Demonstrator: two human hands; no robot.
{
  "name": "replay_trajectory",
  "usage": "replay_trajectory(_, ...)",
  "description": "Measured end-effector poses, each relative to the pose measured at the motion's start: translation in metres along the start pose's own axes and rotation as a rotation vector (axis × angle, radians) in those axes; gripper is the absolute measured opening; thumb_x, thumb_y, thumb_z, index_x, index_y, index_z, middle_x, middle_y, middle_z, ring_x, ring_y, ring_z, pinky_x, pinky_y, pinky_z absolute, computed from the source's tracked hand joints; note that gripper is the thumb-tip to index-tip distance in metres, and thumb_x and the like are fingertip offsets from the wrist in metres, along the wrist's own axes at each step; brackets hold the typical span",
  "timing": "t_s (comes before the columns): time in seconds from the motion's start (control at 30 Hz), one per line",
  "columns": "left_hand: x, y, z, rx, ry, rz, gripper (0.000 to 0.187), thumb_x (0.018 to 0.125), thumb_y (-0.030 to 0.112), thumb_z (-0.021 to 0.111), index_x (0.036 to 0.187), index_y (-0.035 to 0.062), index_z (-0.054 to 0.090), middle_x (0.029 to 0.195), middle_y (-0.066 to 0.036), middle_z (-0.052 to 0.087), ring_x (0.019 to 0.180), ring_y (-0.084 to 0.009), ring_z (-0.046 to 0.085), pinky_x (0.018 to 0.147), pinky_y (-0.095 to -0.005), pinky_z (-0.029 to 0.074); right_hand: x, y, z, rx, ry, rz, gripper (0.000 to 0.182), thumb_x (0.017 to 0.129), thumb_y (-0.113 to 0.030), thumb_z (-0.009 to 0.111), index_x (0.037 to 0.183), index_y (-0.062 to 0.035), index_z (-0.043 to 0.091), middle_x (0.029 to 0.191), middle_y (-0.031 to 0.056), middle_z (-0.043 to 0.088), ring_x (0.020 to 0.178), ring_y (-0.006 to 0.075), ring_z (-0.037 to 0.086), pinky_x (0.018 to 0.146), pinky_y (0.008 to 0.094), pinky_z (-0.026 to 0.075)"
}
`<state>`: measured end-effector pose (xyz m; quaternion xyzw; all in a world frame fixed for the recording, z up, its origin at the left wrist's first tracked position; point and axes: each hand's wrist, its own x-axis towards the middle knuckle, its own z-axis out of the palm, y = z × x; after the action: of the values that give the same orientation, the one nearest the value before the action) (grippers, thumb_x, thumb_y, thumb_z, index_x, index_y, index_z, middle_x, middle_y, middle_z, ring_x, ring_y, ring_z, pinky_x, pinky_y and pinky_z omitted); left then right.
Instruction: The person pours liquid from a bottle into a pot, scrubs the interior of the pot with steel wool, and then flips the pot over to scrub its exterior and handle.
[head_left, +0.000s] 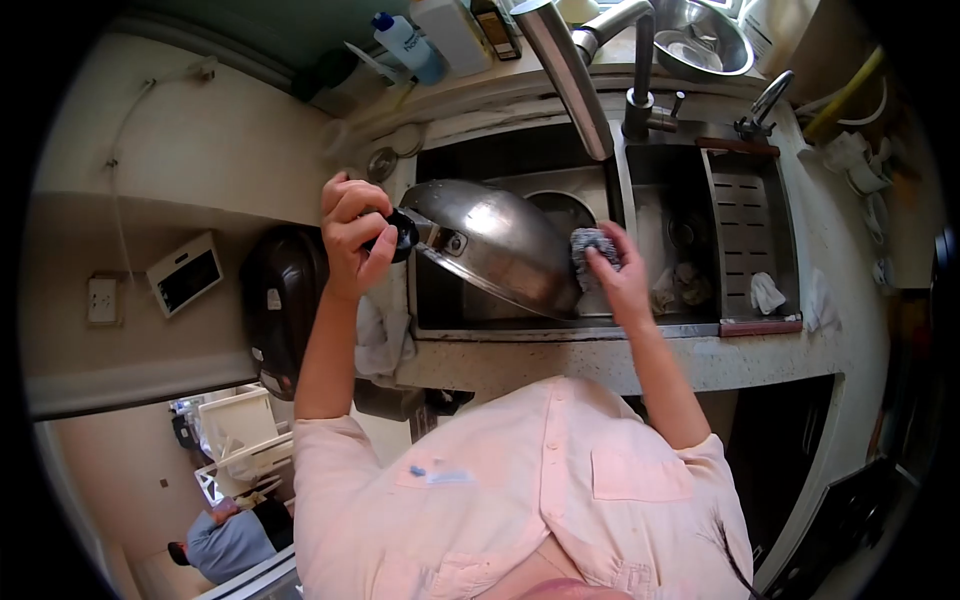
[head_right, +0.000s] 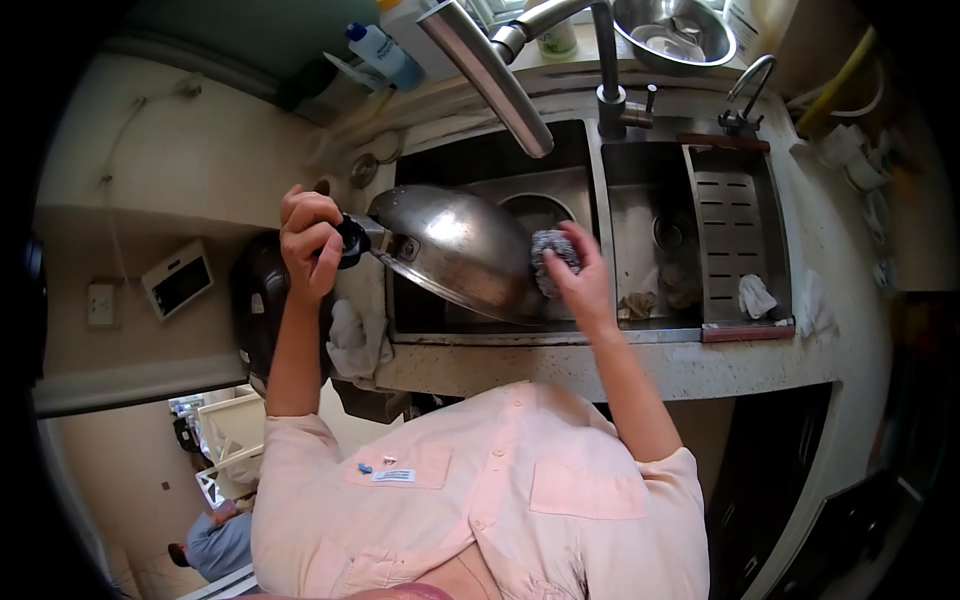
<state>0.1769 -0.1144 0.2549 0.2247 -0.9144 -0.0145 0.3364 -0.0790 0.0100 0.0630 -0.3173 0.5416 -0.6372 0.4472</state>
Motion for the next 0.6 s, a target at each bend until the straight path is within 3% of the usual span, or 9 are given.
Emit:
replay_trajectory(0.03, -0.01, 0.002, -0.002, 0.001, -0.02, -0.071, 0.012, 0.063, 0.01, 0.059, 0.055, 0.0046, 0.051, 0.091, -0.007, 0.059, 0.096, -0.0255, 0.05, 0.099, -0.0395, 0.024, -0.003, 0.005, 0.009, 0.085, -0.04, 0.117, 0.037, 0.08, -0.013, 0.064, 0.114, -0.002, 0.053, 0.102, 0.0081, 0.059, 0.086, 0.0122, 0.055, 0.079, 0.0245, 0.044)
replay_trajectory(0.07, -0.015, 0.007, 0.002, 0.013, 0.065, -0.166, 0.013, 0.065, 0.01, 0.058, 0.055, 0.0045, 0.051, 0.096, -0.009, 0.058, 0.101, -0.0262, 0.047, 0.099, -0.0394, 0.024, -0.008, 0.009, 0.017, 0.169, -0.08, 0.233, 0.034, 0.081, -0.015, 0.065, 0.111, -0.002, 0.056, 0.103, 0.0078, 0.059, 0.087, 0.011, 0.055, 0.08, 0.0239, 0.043)
replay_trajectory(0.13, -0.021, 0.017, 0.013, 0.045, 0.245, -0.356, 0.015, 0.069, 0.009, 0.056, 0.055, 0.0044, 0.051, 0.107, -0.011, 0.056, 0.11, -0.0274, 0.043, 0.101, -0.0391, 0.023, -0.018, 0.009, 0.026, 0.005, -0.052, 0.018, 0.029, 0.077, -0.009, 0.063, 0.105, -0.0024, 0.059, 0.106, 0.0086, 0.059, 0.097, 0.0162, 0.053, 0.086, 0.0276, 0.041)
replay_trajectory(0.17, -0.038, 0.004, 0.017, -0.15, 0.266, -0.436, 0.01, 0.073, 0.008, 0.052, 0.065, 0.0039, 0.055, 0.123, -0.013, 0.047, 0.12, -0.0283, 0.036, 0.102, -0.0386, 0.022, -0.023, 0.01, 0.028, -0.081, -0.05, -0.088, 0.03, 0.075, -0.007, 0.062, 0.105, -0.0025, 0.059, 0.106, 0.0088, 0.059, 0.099, 0.0184, 0.053, 0.088, 0.029, 0.04)
replay_trajectory(0.27, -0.046, 0.009, 0.025, -0.522, 0.479, -0.751, 0.012, 0.074, 0.007, 0.05, 0.084, 0.0033, 0.056, 0.128, -0.015, 0.042, 0.121, -0.027, 0.035, 0.104, -0.0377, 0.021, -0.039, 0.007, 0.036, -0.199, -0.101, -0.29, 0.037, 0.071, -0.003, 0.06, 0.108, -0.0035, 0.056, 0.11, 0.0103, 0.057, 0.105, 0.0248, 0.051, 0.093, 0.0333, 0.037)
replay_trajectory(0.3, -0.049, 0.01, 0.021, -0.626, 0.481, -0.822, 0.033, 0.076, 0.004, 0.048, 0.108, 0.0022, 0.051, 0.13, -0.014, 0.039, 0.12, -0.0239, 0.035, 0.103, -0.0346, 0.023, -0.044, 0.005, 0.038, -0.214, -0.128, -0.337, 0.041, 0.07, -0.001, 0.059, 0.11, -0.0039, 0.055, 0.112, 0.0109, 0.057, 0.106, 0.027, 0.05, 0.094, 0.0347, 0.037)
replay_trajectory(0.47, -0.057, 0.016, 0.01, -0.784, 0.652, -1.145, 0.052, 0.074, -0.004, 0.046, 0.125, 0.0005, 0.041, 0.122, -0.012, 0.043, 0.109, -0.0212, 0.046, 0.094, -0.0292, 0.035, -0.043, -0.006, 0.056, -0.231, -0.179, -0.464, 0.054, 0.063, 0.005, 0.058, 0.116, -0.003, 0.05, 0.119, 0.0145, 0.052, 0.111, 0.0313, 0.047, 0.096, 0.038, 0.035)
replay_trajectory(0.53, -0.058, 0.017, 0.008, -0.764, 0.728, -1.215, 0.057, 0.072, -0.007, 0.045, 0.128, -0.0007, 0.038, 0.118, -0.012, 0.045, 0.102, -0.0212, 0.052, 0.089, -0.0282, 0.041, -0.042, -0.025, 0.071, -0.306, -0.357, -0.627, 0.059, 0.059, -0.003, 0.063, 0.117, -0.003, 0.049, 0.119, 0.0159, 0.05, 0.113, 0.0347, 0.045, 0.098, 0.0419, 0.034)
replay_trajectory(0.6, -0.058, 0.019, 0.007, -0.777, 0.793, -1.238, 0.061, 0.069, -0.009, 0.042, 0.129, -0.0036, 0.034, 0.119, -0.016, 0.047, 0.104, -0.0264, 0.052, 0.091, -0.0319, 0.041, -0.04, -0.043, 0.085, -0.348, -0.503, -0.7, 0.054, 0.064, -0.012, 0.066, 0.115, -0.0068, 0.052, 0.12, 0.0141, 0.051, 0.113, 0.0344, 0.045, 0.098, 0.0427, 0.034)
